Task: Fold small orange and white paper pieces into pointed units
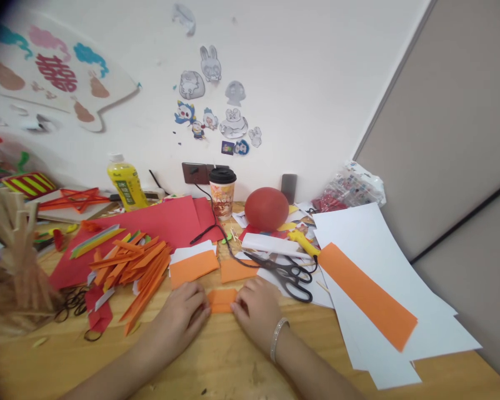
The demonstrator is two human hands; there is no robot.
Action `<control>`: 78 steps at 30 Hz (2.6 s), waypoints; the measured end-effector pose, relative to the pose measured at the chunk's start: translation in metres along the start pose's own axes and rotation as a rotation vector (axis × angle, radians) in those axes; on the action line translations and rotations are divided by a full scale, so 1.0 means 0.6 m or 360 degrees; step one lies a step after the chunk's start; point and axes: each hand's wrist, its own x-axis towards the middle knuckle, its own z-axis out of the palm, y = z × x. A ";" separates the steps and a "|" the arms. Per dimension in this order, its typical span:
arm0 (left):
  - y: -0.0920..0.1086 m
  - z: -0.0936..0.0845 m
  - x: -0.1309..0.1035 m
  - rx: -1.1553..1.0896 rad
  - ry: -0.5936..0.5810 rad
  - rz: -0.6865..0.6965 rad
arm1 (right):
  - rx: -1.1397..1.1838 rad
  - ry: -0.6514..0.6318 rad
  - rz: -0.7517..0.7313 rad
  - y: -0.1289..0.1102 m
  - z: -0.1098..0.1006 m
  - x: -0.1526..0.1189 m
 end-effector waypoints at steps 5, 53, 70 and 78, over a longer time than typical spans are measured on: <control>0.005 0.010 0.001 0.0177 0.0043 -0.0046 | -0.0106 0.0014 0.0097 -0.005 0.005 0.001; -0.013 -0.044 -0.012 0.0134 0.0163 0.0717 | -0.0316 0.0186 -0.0459 -0.002 -0.007 -0.012; -0.020 -0.013 -0.020 0.0139 0.0007 0.0563 | 0.0084 -0.0231 -0.0340 0.018 -0.034 -0.002; -0.012 -0.003 -0.013 0.0016 -0.0019 0.0337 | 0.0152 -0.0061 -0.0481 0.018 -0.022 -0.003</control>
